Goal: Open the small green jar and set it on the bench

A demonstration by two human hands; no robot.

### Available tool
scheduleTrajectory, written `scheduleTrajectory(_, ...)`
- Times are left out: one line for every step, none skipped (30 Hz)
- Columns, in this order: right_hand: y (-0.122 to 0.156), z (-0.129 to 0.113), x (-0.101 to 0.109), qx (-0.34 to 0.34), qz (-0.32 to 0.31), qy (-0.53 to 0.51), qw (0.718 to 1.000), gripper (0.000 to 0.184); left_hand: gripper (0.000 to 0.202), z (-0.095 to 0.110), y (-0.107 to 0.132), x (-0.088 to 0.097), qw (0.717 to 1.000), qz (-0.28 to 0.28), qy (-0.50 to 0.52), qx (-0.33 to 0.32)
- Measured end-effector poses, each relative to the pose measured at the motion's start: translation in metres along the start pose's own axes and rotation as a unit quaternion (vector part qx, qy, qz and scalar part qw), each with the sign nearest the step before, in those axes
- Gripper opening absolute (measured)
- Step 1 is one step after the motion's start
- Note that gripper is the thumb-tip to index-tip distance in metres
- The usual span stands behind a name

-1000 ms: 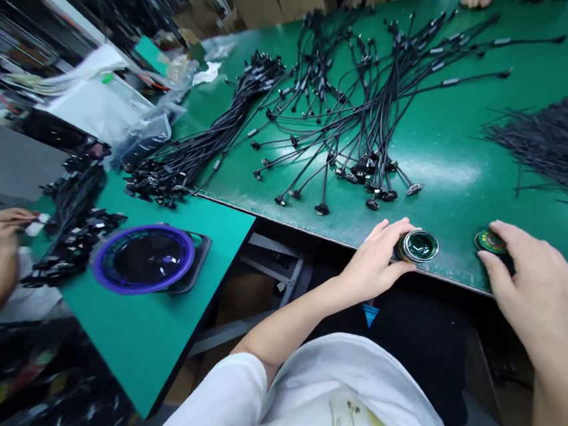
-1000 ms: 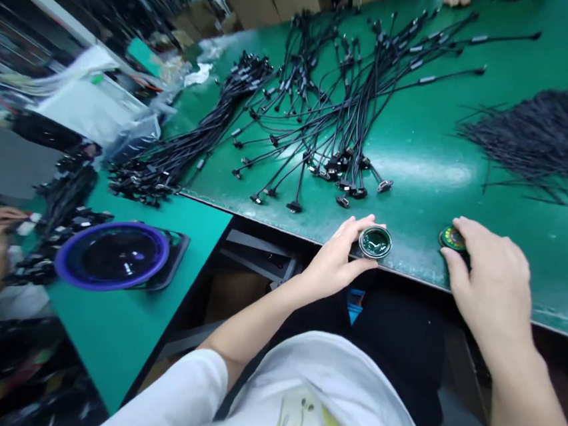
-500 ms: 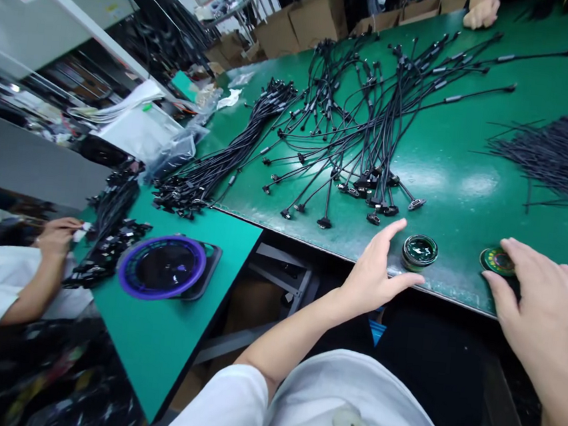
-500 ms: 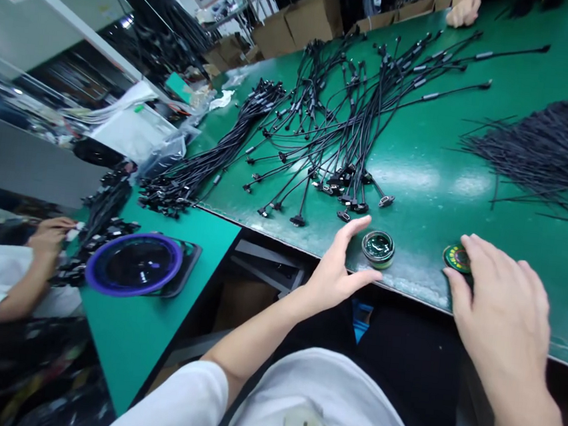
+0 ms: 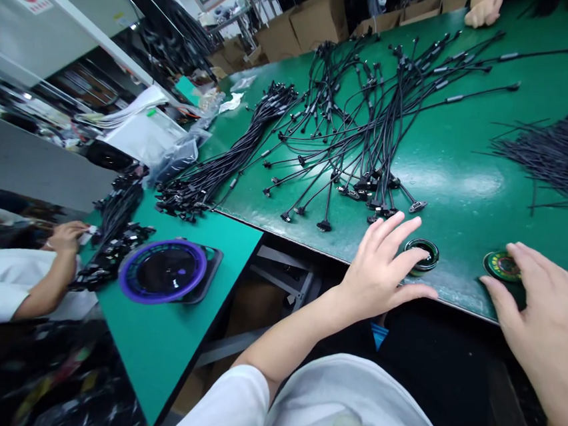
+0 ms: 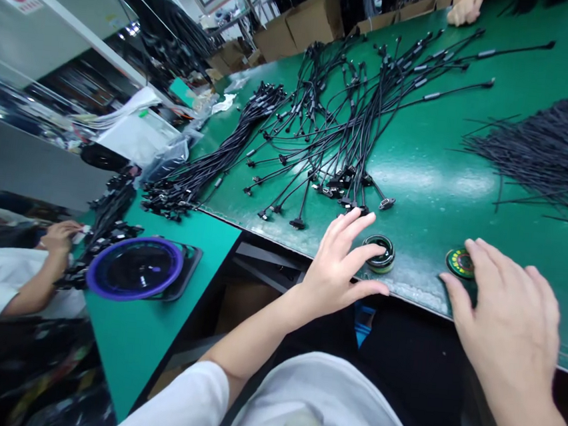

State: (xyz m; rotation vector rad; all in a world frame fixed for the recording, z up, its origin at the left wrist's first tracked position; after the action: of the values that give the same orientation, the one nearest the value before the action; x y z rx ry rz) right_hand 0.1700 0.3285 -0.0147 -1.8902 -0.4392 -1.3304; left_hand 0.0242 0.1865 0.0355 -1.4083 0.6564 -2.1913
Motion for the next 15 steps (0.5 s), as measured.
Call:
scheduleTrajectory(0.0, -0.0001, -0.0001, 0.001, 0.0, -0.001, 1.0, 0.06, 0.056, 0.0002, -0.0005, -0.0007, 1.0, -0.004, -0.005, 0.001)
scheduleTrajectory(0.0, 0.0, 0.0, 0.001, 0.001, 0.0, 1.0, 0.061, 0.056, 0.0004, -0.001, -0.0015, 1.0, -0.009, -0.007, 0.001)
scheduleTrajectory(0.0, 0.0001, 0.0001, 0.001, 0.001, 0.001, 1.0, 0.061, 0.055, 0.0005, -0.0013, -0.0024, 1.0, -0.014, -0.01, 0.002)
scheduleTrajectory(0.0, 0.0003, 0.0003, 0.001, 0.001, 0.002, 1.0, 0.062, 0.055, 0.0002, -0.0016, -0.0034, 1.0, -0.021, -0.013, 0.004)
scheduleTrajectory(0.0, 0.0003, 0.0007, 0.001, 0.001, 0.003, 1.0, 0.063, 0.055, -0.0002, -0.0017, -0.0045, 0.999, -0.027, -0.017, 0.006)
scheduleTrajectory(0.0, 0.0003, 0.0012, 0.0, 0.001, 0.003, 1.0, 0.063, 0.055, -0.0007, -0.0018, -0.0053, 0.999, -0.032, -0.021, 0.009)
scheduleTrajectory(-0.0001, 0.0002, 0.0018, -0.001, 0.002, 0.004, 1.0, 0.064, 0.054, -0.0013, -0.0019, -0.006, 0.999, -0.036, -0.023, 0.011)
scheduleTrajectory(-0.0001, 0.0003, 0.0025, -0.001, 0.003, 0.003, 1.0, 0.064, 0.054, -0.0016, -0.002, -0.0061, 0.999, -0.037, -0.023, 0.012)
scheduleTrajectory(-0.0001, 0.0005, 0.0032, -0.003, 0.006, 0.003, 1.0, 0.063, 0.054, -0.0017, -0.0021, -0.0061, 0.999, -0.038, -0.021, 0.012)
scheduleTrajectory(0.0, 0.0009, 0.0041, -0.005, 0.01, 0.002, 1.0, 0.063, 0.054, -0.0017, -0.0023, -0.0057, 0.999, -0.037, -0.019, 0.011)
scheduleTrajectory(0.0002, 0.0014, 0.0045, -0.006, 0.012, 0.0, 1.0, 0.063, 0.054, -0.0014, -0.0026, -0.0049, 0.999, -0.034, -0.015, 0.009)
scheduleTrajectory(0.0004, 0.002, 0.0049, -0.007, 0.015, -0.001, 1.0, 0.063, 0.054, -0.0011, -0.003, -0.0037, 0.999, -0.03, -0.012, 0.007)
scheduleTrajectory(0.0006, 0.0026, 0.0048, -0.008, 0.017, -0.003, 1.0, 0.063, 0.053, -0.0007, -0.0033, -0.0024, 1.0, -0.024, -0.009, 0.005)
scheduleTrajectory(0.0009, 0.0032, 0.0045, -0.009, 0.018, -0.004, 1.0, 0.063, 0.053, -0.0003, -0.0037, -0.0011, 1.0, -0.019, -0.007, 0.003)
scheduleTrajectory(0.0011, 0.0036, 0.004, -0.008, 0.018, -0.005, 1.0, 0.064, 0.053, 0.0002, -0.0041, 0.0001, 1.0, -0.014, -0.007, 0.001)
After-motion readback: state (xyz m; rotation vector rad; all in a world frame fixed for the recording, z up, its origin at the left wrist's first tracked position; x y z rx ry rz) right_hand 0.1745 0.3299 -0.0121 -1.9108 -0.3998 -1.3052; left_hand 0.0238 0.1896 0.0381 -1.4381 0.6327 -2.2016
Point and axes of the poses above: each hand's wrist, its own y-axis away from the middle knuckle, its own x-axis out of the back of the hand, z = x × y, the point moved 8 cm from there along -y, towards the middle knuckle, and after that the axes turned 13 degrees about y, right-handed, at the moved point
